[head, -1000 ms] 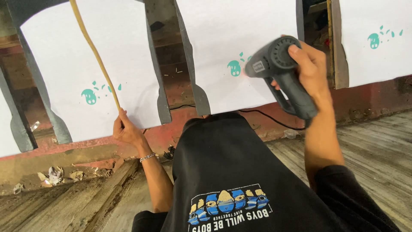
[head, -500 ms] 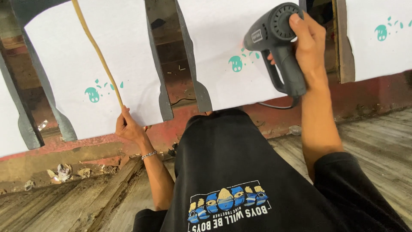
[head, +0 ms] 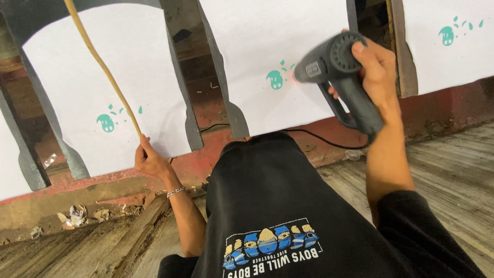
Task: Drying screen-printed designs on shirts using a heat gun while stabilizing the fabric with a wooden stick.
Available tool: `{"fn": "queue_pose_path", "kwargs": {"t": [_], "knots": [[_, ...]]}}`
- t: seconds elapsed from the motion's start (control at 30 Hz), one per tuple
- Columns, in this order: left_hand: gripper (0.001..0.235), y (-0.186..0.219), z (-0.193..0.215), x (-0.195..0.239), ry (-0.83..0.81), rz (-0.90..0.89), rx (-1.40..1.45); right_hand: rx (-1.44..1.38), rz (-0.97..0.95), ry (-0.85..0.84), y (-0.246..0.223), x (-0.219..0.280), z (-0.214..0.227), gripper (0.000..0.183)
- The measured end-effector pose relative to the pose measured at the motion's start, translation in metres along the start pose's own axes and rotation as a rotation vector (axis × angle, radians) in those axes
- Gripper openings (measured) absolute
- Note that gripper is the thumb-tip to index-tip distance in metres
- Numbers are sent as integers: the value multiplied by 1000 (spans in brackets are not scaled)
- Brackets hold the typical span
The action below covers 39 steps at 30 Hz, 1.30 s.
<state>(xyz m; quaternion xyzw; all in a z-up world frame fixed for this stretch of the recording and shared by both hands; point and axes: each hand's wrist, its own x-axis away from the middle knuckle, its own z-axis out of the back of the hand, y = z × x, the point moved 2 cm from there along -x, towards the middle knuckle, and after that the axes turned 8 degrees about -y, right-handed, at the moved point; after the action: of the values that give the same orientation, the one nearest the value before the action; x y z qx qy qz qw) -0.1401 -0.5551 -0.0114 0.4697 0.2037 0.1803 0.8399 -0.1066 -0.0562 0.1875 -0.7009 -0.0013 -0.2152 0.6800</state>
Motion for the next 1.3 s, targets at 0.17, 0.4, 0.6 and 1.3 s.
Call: {"fn": "queue_pose_path", "kwargs": {"t": [0.17, 0.4, 0.6, 1.3], "knots": [[29, 1, 1, 0, -15, 5, -9, 25, 71, 62, -4, 4, 8, 39], [30, -6, 0, 1, 12, 0, 6, -63, 42, 155, 12, -2, 26, 41], [29, -5, 0, 0, 10, 55, -11, 13, 29, 188, 43, -4, 55, 40], [32, 1, 1, 2, 13, 55, 22, 62, -29, -129, -4, 30, -6, 64]]}}
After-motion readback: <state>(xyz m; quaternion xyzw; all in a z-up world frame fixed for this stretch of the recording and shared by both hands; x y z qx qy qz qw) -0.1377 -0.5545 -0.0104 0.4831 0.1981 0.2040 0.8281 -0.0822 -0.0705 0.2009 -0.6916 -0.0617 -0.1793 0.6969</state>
